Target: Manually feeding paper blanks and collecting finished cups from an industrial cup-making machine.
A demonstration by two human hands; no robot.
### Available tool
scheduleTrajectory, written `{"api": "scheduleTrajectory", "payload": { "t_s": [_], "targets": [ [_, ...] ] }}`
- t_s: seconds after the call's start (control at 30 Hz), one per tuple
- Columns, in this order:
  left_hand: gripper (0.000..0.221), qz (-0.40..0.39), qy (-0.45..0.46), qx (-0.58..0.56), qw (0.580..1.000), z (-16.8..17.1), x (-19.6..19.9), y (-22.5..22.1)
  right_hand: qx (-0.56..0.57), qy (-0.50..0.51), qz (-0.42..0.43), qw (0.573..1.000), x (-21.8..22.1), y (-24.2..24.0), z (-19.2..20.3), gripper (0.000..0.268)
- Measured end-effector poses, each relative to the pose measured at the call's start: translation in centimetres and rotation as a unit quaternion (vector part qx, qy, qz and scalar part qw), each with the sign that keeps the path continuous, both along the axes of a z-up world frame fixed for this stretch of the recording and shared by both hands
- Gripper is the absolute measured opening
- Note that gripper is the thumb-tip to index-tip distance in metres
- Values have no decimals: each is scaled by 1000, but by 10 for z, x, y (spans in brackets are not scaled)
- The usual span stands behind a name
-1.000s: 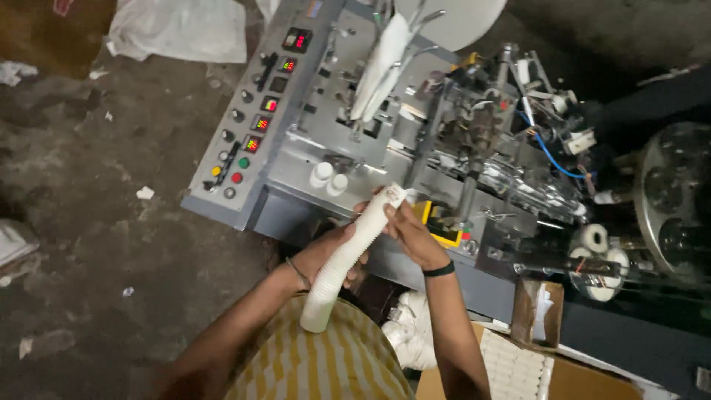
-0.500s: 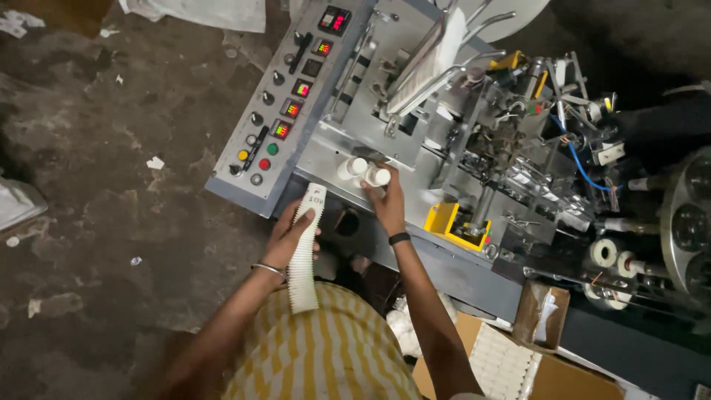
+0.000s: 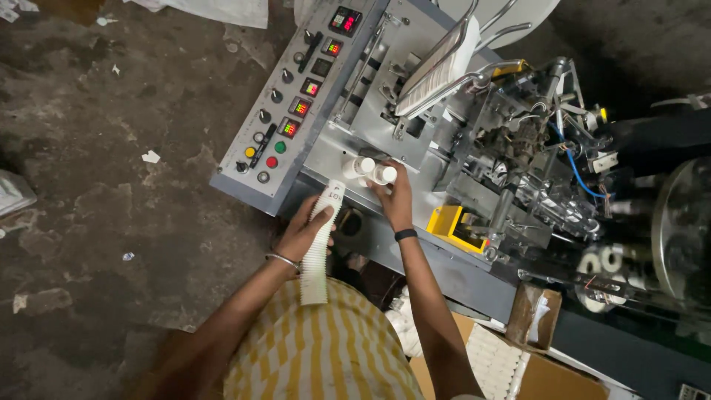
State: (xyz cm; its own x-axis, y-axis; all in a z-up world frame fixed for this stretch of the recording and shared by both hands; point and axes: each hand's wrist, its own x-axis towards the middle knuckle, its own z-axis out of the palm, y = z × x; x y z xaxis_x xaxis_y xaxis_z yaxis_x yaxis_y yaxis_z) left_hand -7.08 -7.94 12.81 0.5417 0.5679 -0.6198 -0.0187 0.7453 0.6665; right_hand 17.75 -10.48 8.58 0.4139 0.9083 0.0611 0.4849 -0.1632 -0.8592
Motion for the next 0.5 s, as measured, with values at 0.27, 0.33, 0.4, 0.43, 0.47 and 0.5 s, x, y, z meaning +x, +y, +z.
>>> {"api": "scheduleTrajectory", "payload": {
  "t_s": [0.27,0.33,0.4,0.43,0.47,0.5],
  "targets": [
    [63,3,6,-3,1000,0,9,-3,-30,-5,-14,999,5,3,2,54],
    [62,5,9,5,1000,6,10,-3,-55,-33,-5,998,5,7,-7,55],
    [62,10,7,6,1000,8,12,-5,-46,-20,0,999,4,8,-11,54],
    [62,15,5,5,1000,8,12,-6,-37,-7,6,999,3,9,-13,52],
    [62,18,5,5,1000,10,13,-7,-37,-7,9,999,3,9,-10,52],
    [62,15,4,7,1000,11,14,-7,-31,-21,9,999,3,9,-8,55]
  ]
}}
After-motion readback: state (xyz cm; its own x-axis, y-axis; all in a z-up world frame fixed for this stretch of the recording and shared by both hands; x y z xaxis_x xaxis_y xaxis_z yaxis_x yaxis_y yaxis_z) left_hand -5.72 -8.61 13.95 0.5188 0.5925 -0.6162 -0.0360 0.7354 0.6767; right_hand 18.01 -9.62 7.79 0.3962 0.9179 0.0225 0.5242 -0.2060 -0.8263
